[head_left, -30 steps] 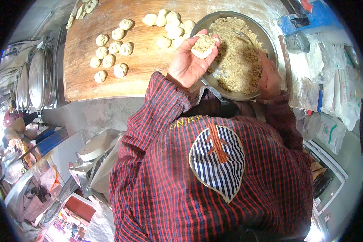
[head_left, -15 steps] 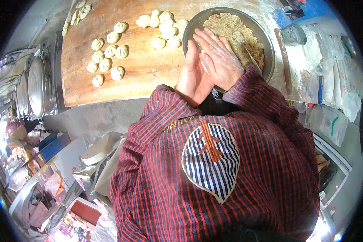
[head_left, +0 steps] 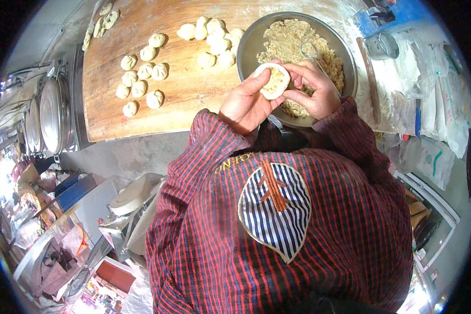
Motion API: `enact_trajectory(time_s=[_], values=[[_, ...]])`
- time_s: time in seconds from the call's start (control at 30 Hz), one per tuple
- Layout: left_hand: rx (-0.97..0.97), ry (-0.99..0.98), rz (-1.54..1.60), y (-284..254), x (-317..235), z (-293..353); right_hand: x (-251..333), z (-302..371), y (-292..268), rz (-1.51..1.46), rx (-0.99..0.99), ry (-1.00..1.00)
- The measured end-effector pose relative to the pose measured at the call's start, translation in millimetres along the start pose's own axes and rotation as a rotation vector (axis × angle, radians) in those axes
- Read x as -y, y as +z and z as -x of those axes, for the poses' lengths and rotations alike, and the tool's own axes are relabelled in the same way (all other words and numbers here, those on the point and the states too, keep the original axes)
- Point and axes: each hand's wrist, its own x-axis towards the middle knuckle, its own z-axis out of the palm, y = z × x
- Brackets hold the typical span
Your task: The person repeatedly scoops a grainy filling from a metal bowl with a spoon, places it into small dough discs, and pleats the edges to seal them into dumplings. Finished dumplings are placed on a wooden board. The person handles dough and filling one at a time throughout the clip.
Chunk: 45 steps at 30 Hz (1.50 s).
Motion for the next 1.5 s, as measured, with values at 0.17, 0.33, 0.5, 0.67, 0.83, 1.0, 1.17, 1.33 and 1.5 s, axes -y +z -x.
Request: enact_trajectory(time_s=[0.17,0.33,0.5,0.67,0.83,1.0,1.17,1.33,1.5], values=[[-0.132,0.103,-0.379,-0.4,6.9,3.6,-3.0,1.8,7.5,-0.170,-0.064,0.047],[-0.241,0.272,-0.627,1.4,12.2,1.7,7.2,5.7,14.0,-0.034,-0.180,-0.011],[-0.325,0.206,-0.769,3.9,10.7,4.0,11.7,-4.1,9.8,0.143,-0.086,-0.295],[-0.201,0.052,-0.999,7.7,1.2,10.3,19.8,-13.8,-12.5,0.178,0.220,-0.214],[-0.106,-0.079,-0.772,8.5,-10.4,7.0,20.9,-12.5,-14.6,-0.036,0.253,0.110],[-0.134,-0.133,-0.809,3.8,-26.6,9.0,20.3,-13.5,-10.1,0.156,0.213,-0.097],[-0.064,-0.054,-1.314,7.8,-21.4,13.9,26.5,-21.1,-14.0,0.242,0.308,-0.265],[-0.009,-0.068,-1.566,10.4,-18.2,9.8,20.3,-22.4,-15.8,0.291,0.392,-0.338],[-0.240,-0.043,-0.690,-3.4,-14.1,7.9,12.2,-13.4,-8.4,0.485,0.145,-0.348]])
